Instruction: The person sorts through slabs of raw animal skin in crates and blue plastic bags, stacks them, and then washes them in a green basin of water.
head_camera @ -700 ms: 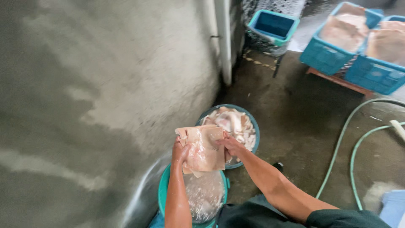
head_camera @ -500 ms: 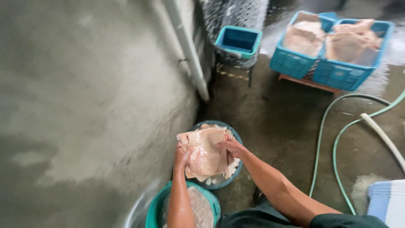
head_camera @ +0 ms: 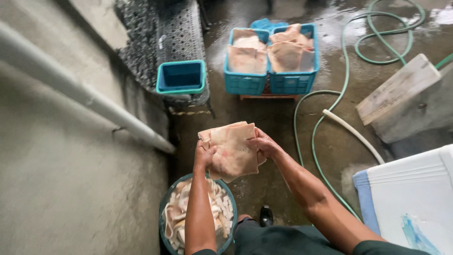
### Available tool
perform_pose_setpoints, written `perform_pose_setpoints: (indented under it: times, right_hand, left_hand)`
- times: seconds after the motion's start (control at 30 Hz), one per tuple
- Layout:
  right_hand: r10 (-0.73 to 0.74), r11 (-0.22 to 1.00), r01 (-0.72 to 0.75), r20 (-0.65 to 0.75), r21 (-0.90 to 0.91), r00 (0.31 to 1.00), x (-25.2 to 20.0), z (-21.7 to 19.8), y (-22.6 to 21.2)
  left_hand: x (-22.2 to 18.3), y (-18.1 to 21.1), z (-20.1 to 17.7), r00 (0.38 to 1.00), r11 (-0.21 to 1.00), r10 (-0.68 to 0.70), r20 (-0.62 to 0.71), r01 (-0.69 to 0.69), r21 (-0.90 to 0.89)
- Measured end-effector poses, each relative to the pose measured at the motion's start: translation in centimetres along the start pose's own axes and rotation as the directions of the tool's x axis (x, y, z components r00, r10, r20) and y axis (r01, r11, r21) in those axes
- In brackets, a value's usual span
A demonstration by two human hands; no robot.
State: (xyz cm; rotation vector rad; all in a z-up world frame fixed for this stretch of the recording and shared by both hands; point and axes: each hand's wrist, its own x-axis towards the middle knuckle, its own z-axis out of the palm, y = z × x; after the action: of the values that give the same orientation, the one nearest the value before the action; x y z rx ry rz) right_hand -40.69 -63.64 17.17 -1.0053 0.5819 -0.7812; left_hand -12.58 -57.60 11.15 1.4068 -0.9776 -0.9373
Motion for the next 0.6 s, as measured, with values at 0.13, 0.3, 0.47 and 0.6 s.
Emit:
perform_pose_setpoints:
  times: [0.13, 0.3, 0.47, 0.6]
  right_hand:
    - [-0.023, 0.999, 0.016, -0.13, -0.051, 0.991, 1.1, -3.3, -4.1]
    - [-0.022, 0.999, 0.012, -0.318, -0.033, 0.948, 4.5, -9.0, -5.6]
    - [-0.03, 1.0, 0.025, -0.453, -0.015, 0.891, 8.5, -14.4, -7.5]
    - [-0.102, 0.993, 0.054, -0.511, -0.108, 0.853, 11.2, -18.9, -9.7]
  left_hand:
    - [6.8, -0.5, 4.8, 0.996, 0.997, 0.044, 0.077, -0.049, 0.062]
    - [14.3, 0.3, 10.7, 0.973, 0.994, -0.092, 0.211, 0.104, -0.046]
    - [22.2, 0.6, 16.3, 0.951, 0.996, -0.053, 0.305, 0.073, -0.053]
    - [27.9, 1.4, 21.3, 0.915, 0.976, -0.036, 0.401, 0.118, -0.183]
